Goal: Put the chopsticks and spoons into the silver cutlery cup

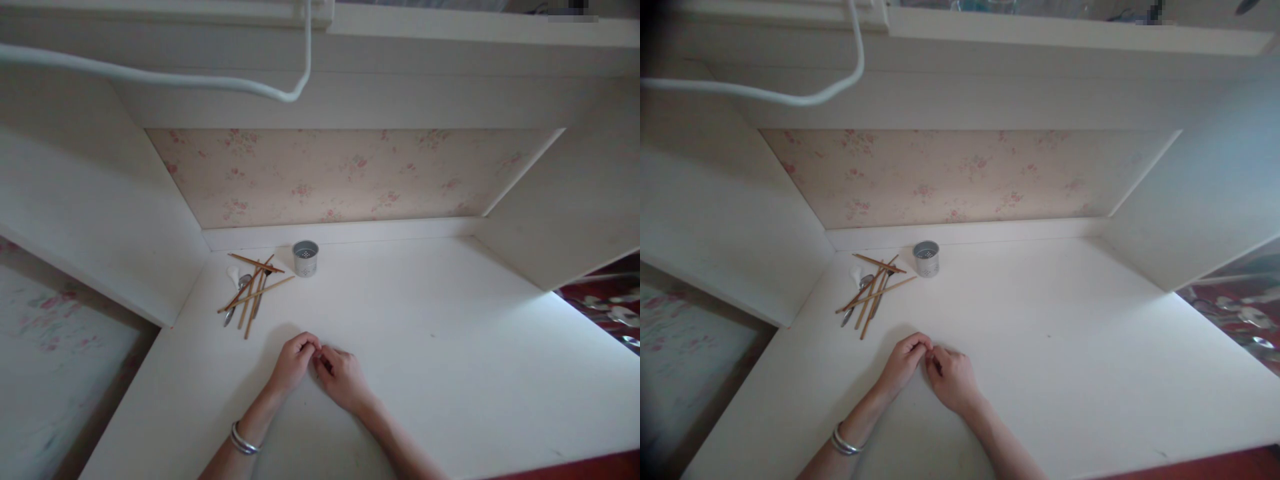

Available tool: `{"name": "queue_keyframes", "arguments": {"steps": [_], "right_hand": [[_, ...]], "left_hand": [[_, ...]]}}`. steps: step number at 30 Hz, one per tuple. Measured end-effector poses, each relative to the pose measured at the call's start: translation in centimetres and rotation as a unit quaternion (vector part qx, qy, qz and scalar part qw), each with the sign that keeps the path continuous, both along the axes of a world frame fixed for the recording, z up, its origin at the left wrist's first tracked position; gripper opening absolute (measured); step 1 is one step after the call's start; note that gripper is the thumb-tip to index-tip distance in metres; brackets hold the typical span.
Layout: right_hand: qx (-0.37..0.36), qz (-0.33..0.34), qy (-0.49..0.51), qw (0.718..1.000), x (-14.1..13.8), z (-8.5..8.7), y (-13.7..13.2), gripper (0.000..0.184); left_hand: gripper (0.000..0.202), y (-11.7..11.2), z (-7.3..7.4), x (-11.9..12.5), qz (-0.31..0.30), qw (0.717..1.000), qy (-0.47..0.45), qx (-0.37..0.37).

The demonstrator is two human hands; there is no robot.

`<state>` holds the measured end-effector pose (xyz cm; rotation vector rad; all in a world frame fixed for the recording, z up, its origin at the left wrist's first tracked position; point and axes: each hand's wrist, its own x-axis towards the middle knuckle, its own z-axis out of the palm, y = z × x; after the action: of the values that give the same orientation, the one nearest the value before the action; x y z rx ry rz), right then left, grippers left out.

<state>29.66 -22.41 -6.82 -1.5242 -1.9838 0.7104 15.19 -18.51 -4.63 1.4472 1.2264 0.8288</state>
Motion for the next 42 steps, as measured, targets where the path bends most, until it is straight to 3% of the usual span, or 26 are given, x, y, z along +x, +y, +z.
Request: {"name": "queue_keyframes", "arguments": {"steps": [42], "right_hand": [[0.003, -0.001, -0.010, 1.000, 0.00, -0.16, 0.14, 0.017]], "left_hand": [[0.019, 0.02, -0.68, -0.12, -0.002, 1.000, 0.009, 0.010]]}}
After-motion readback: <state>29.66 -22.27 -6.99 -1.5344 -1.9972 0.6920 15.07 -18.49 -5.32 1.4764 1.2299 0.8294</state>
